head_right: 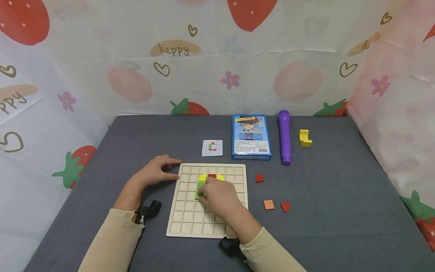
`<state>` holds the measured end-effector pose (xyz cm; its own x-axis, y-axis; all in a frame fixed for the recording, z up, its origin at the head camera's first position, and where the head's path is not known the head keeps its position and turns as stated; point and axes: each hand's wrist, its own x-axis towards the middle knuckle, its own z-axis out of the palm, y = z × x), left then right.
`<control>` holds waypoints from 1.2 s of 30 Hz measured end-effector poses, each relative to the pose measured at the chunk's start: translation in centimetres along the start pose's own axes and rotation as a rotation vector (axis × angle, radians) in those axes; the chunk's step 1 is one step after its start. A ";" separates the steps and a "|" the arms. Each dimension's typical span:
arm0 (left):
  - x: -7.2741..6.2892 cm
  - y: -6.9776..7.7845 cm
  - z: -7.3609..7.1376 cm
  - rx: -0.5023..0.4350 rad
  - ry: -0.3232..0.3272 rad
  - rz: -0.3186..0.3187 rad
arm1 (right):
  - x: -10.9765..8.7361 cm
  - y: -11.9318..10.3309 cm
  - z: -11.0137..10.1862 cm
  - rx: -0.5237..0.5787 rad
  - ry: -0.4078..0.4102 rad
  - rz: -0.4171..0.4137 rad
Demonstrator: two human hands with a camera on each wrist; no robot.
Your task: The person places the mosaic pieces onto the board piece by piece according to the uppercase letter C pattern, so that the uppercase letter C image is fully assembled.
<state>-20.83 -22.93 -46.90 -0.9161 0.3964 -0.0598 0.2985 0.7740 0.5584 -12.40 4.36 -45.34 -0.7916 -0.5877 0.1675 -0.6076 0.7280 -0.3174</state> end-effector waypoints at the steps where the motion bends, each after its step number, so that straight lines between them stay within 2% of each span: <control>1: 0.0 0.0 0.0 0.002 0.000 0.001 | 0.0 0.0 0.0 0.002 -0.006 -0.004; 13: 0.1 -0.1 0.0 0.007 0.002 0.000 | 0.1 0.1 -0.1 0.024 -0.082 0.040; 19: 0.2 -0.2 0.2 0.017 -0.003 -0.014 | 0.1 0.8 -0.9 0.046 -0.060 0.057; 23: 0.2 -0.2 0.2 0.018 -0.004 -0.020 | 0.0 1.9 -2.5 0.085 -0.027 0.181; 29: 0.2 -0.4 0.2 0.017 0.003 -0.015 | -0.5 4.4 -4.9 0.165 -0.034 0.396; 36: 0.2 -0.2 0.2 0.009 0.002 -0.005 | -1.6 7.5 -6.7 0.209 0.006 0.527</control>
<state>-21.01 -22.96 -47.18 -0.9181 0.3917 -0.0607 0.2965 0.7803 0.5507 -16.07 13.10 -41.74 -0.9852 -0.1609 -0.0588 -0.1046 0.8366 -0.5378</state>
